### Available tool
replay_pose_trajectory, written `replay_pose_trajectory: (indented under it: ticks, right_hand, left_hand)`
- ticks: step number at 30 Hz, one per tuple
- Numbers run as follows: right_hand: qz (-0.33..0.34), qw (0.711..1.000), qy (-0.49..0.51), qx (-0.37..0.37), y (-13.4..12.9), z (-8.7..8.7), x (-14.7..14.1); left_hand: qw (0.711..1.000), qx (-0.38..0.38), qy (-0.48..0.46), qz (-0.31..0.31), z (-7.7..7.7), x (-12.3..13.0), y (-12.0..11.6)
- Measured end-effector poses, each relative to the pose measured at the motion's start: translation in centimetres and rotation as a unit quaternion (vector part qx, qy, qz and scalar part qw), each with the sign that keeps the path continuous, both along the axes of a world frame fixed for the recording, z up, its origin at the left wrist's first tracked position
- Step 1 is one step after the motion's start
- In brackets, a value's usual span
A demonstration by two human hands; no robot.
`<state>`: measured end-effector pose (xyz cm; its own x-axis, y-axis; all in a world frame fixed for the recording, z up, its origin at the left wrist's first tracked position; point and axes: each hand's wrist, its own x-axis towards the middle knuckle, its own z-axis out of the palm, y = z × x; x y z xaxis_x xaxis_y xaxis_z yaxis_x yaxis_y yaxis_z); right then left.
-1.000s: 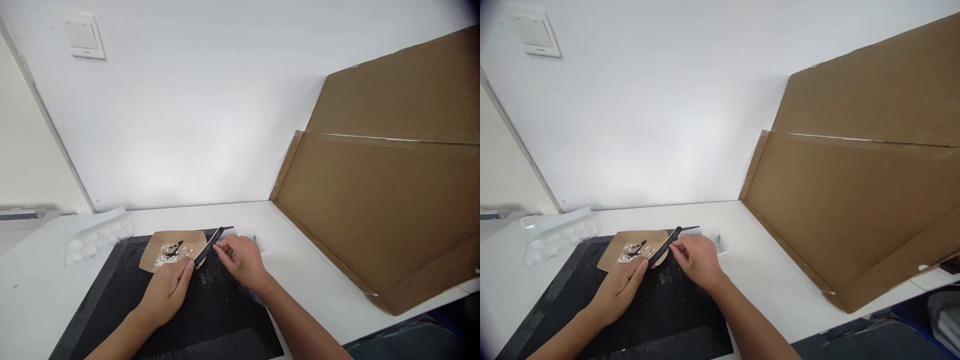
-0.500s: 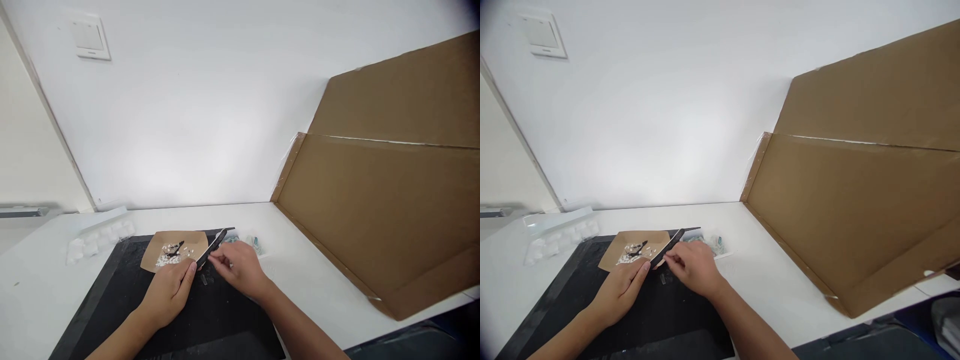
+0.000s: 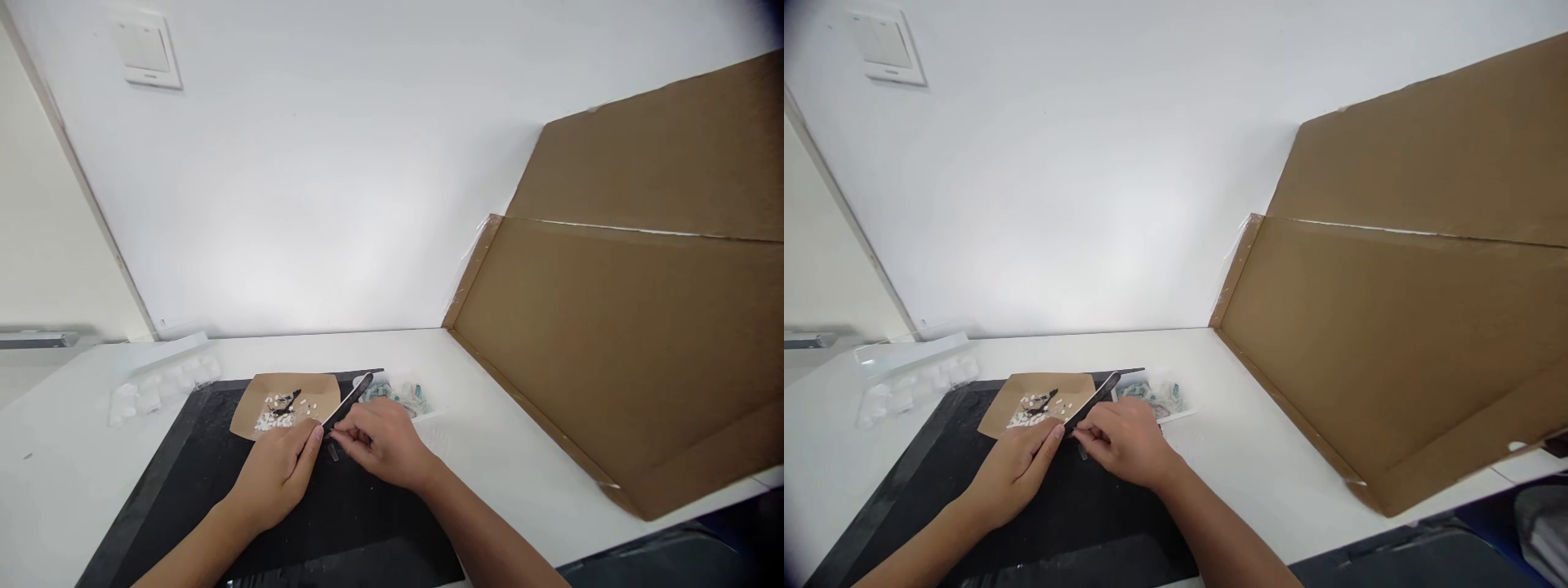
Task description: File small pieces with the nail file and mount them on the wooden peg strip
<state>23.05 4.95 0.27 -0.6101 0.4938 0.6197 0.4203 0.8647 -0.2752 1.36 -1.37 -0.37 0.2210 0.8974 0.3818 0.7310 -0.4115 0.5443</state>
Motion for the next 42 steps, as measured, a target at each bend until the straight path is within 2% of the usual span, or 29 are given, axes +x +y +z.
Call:
replay_pose_trajectory:
  ticks: [7,9,12,15,17,24,26,28,31,33,40,42]
  right_hand:
    - [-0.116,0.991,0.068,0.001,1.6,0.7,2.2]
    - [-0.113,0.990,0.080,-0.012,1.7,0.6,2.2]
    - [-0.067,0.996,0.046,-0.028,0.9,0.2,1.2]
    - [-0.015,1.000,0.008,-0.022,-0.2,-0.2,-0.1]
    - [-0.009,1.000,0.002,-0.014,-0.5,-0.2,-0.4]
    - [-0.125,0.989,0.079,-0.028,1.2,0.8,1.7]
    - [-0.128,0.985,0.104,-0.045,1.3,0.8,1.8]
    - [-0.101,0.989,0.093,-0.052,0.9,0.5,1.2]
    - [-0.048,0.998,0.042,-0.026,-0.2,-0.2,0.0]
    - [-0.040,0.998,0.037,-0.008,-0.6,-0.5,-0.5]
    - [-0.153,0.983,0.101,-0.016,1.0,0.4,1.2]
    - [-0.159,0.980,0.120,-0.029,1.3,0.4,1.5]
  left_hand:
    - [0.998,-0.040,0.037,0.006,0.1,0.0,0.1]
    - [0.998,-0.041,0.040,0.000,0.0,0.0,0.0]
    - [0.998,-0.038,0.042,-0.004,-0.1,0.0,-0.1]
    - [0.999,-0.031,0.040,-0.006,-0.1,0.0,-0.1]
    - [0.999,-0.022,0.036,-0.008,0.1,0.0,-0.1]
    - [1.000,-0.004,0.022,0.004,0.6,0.0,-0.2]
    - [1.000,-0.008,0.031,0.000,0.5,0.0,-0.2]
    - [0.999,-0.015,0.042,-0.002,0.3,0.0,-0.2]
    - [0.998,-0.022,0.050,-0.006,0.0,0.0,-0.1]
    - [0.999,-0.017,0.046,-0.007,0.0,-0.1,-0.1]
    - [0.998,-0.028,0.048,0.004,0.2,-0.1,-0.1]
    - [0.998,-0.036,0.046,0.002,0.2,0.0,-0.1]
